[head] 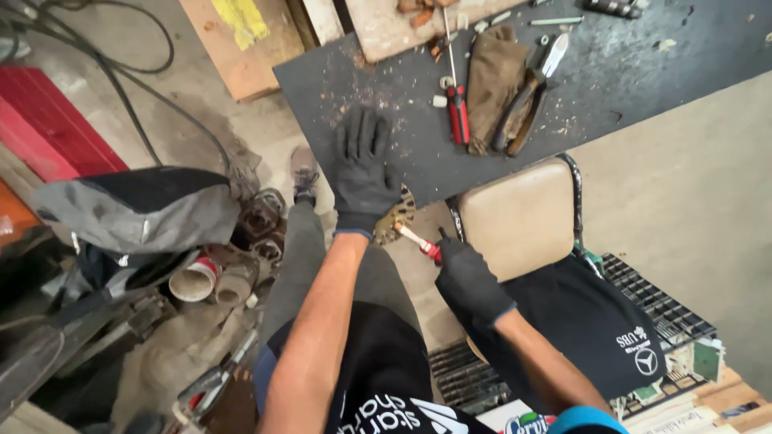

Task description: Disassembling a motor stator by cutting and removing copper windings using pliers

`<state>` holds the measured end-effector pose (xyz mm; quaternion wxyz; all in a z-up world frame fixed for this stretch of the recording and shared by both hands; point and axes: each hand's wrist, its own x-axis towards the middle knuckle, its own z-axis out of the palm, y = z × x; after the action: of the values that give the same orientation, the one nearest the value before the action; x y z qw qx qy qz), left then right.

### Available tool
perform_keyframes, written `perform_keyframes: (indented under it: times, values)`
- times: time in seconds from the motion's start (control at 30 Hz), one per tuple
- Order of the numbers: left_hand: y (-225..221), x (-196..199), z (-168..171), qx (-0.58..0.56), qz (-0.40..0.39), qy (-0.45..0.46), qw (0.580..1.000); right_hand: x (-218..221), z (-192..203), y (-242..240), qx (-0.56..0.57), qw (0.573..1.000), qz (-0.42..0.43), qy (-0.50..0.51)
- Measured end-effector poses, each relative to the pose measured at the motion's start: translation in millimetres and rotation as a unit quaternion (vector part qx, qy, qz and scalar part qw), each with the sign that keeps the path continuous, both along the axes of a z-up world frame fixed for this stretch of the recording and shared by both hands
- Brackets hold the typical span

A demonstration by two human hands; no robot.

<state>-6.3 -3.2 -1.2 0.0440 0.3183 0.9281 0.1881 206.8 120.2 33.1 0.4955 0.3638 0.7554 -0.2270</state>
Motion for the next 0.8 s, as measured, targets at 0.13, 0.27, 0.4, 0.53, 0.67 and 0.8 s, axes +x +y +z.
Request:
perform_keyframes:
  times: [0.13, 0.27, 0.4, 0.53, 0.67, 0.8]
  values:
    - [-2.5, 7.3, -8.4, 0.037, -0.002, -0.007, 0.999, -11.2, 45.1, -10.9, -0.043, 0.982, 0.144, 0.118]
    - [1.1, 0.5, -2.8, 0.016, 0.008, 0.014, 1.0, -21.4, 40.9, -8.6, -0.056, 0.997, 0.018, 0.056]
    - [2.5, 0.9, -6.1, 0.008, 0.011, 0.02, 1.0, -37.8, 46.4, -15.3, -0.082, 0.995, 0.005, 0.052]
    - [-1.7, 7.0, -8.6, 0.04, 0.02, 0.011, 0.999, -26.6, 41.0, -16.2, -0.06, 0.998, 0.02, 0.032]
    - [1.3, -2.6, -8.5, 0.044, 0.005, -0.002, 0.999, -12.3, 11.7, -17.7, -0.087, 0.982, 0.057, 0.159]
    - [-0.6, 0.1, -5.9, -0.001, -0.01, -0.034, 0.999, 18.4, 4.6, -25.0, -0.055, 0.965, 0.08, 0.244]
